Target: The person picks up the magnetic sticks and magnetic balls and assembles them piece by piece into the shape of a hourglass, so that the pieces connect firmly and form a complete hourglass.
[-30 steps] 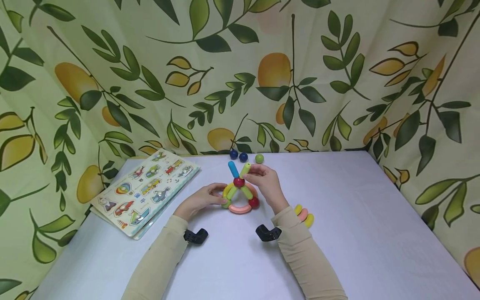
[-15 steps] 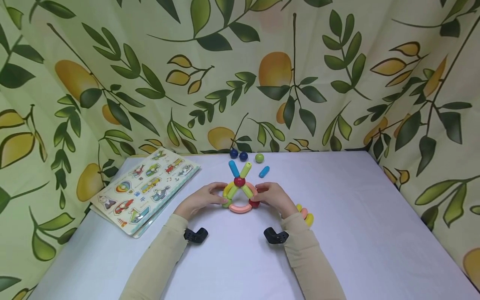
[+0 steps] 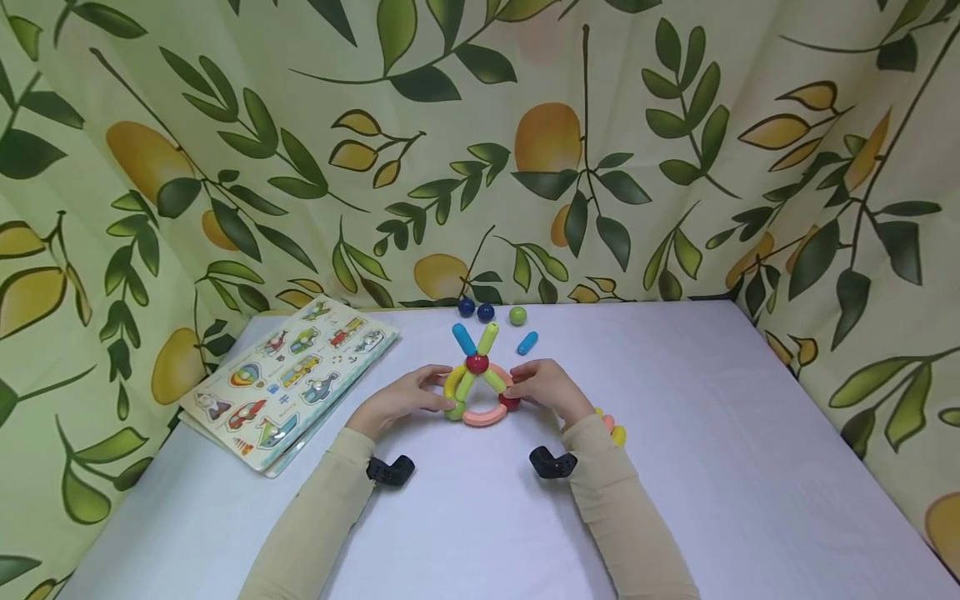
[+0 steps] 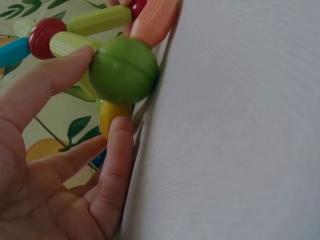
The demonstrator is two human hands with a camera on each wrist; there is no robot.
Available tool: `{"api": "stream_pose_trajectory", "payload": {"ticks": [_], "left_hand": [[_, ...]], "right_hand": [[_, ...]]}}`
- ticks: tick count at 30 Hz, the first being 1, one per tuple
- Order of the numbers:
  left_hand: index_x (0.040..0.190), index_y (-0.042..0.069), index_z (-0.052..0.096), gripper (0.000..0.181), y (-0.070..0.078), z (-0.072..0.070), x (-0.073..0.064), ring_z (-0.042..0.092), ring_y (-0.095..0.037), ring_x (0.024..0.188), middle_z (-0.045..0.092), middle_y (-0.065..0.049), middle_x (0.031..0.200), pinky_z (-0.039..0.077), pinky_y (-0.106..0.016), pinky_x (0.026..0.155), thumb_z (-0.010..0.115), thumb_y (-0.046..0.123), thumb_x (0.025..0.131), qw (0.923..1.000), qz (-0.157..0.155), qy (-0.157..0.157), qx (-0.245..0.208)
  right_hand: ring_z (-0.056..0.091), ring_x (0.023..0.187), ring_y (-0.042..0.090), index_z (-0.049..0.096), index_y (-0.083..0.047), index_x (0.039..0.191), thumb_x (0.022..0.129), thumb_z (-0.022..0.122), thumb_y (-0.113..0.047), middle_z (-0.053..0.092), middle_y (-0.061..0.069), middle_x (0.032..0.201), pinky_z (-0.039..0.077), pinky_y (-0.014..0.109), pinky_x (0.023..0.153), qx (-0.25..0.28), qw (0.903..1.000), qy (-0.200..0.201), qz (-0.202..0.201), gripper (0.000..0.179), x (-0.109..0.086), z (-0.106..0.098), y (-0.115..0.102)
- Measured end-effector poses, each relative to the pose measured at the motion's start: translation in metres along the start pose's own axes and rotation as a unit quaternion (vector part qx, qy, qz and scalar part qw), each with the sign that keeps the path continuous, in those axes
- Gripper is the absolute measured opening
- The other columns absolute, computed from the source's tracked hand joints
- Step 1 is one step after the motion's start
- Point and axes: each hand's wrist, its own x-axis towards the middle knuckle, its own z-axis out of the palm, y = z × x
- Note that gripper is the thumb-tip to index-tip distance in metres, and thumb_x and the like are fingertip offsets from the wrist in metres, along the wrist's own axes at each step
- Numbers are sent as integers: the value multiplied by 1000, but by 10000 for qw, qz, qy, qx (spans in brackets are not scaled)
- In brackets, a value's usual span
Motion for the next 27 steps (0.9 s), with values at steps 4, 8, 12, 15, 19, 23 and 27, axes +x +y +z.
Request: {"api": "stream_pose_trajectory", "payload": {"ticks": [4,8,12,15,19,23,27], "left_hand": [[146,20,47,75,-1,0,-1,63,-18,100,55,-8,134,50,-39,99,82,27,80,10000,1,-39,-60],[144,18,49,72,-2,-1,0,64,-17,95,57,-8,129,52,-34,94,81,27,81,9999,-3,-49,-90],[135,12,54,62,0,-4,0,64,-16,88,60,-8,116,54,-28,84,80,27,81,9999,-61,-7,-110],[129,8,55,56,1,-5,-1,64,-15,84,62,-9,112,55,-26,77,80,26,81,9998,-94,66,-161],[141,10,50,66,2,-4,-3,64,-16,92,60,-11,134,55,-26,78,79,24,83,9998,76,140,-96],[148,16,46,72,2,-3,-3,62,-16,99,57,-8,143,54,-26,78,78,25,84,9997,173,181,18],[138,13,54,60,1,-5,-3,64,-17,90,66,-9,125,54,-25,73,77,24,84,9993,47,363,-10]], "right_hand": [[64,102,20,63,-1,129,89,73,-18,68,16,124,52,37,96,-144,9999,-52,-4,44,4,-3,-1],[63,102,20,65,-3,127,89,73,-21,69,13,122,49,38,96,-315,9994,-152,-20,42,7,-5,-1],[61,105,21,65,-6,129,92,69,-22,70,11,123,47,41,100,-471,9984,-301,-123,40,9,-8,-2],[60,103,20,65,-6,129,94,66,-22,69,12,124,48,38,97,-577,9973,-401,-208,39,11,-9,-3],[62,92,17,66,-2,126,93,68,-22,70,13,119,53,30,87,-641,9972,-353,-167,38,12,-10,-4],[62,87,16,68,-1,120,92,70,-23,72,11,112,54,26,82,-539,9984,-145,-5,35,15,-8,-5],[62,92,17,69,-3,119,92,71,-25,73,11,112,53,28,86,-413,9991,5,0,35,17,-7,-7]]}}
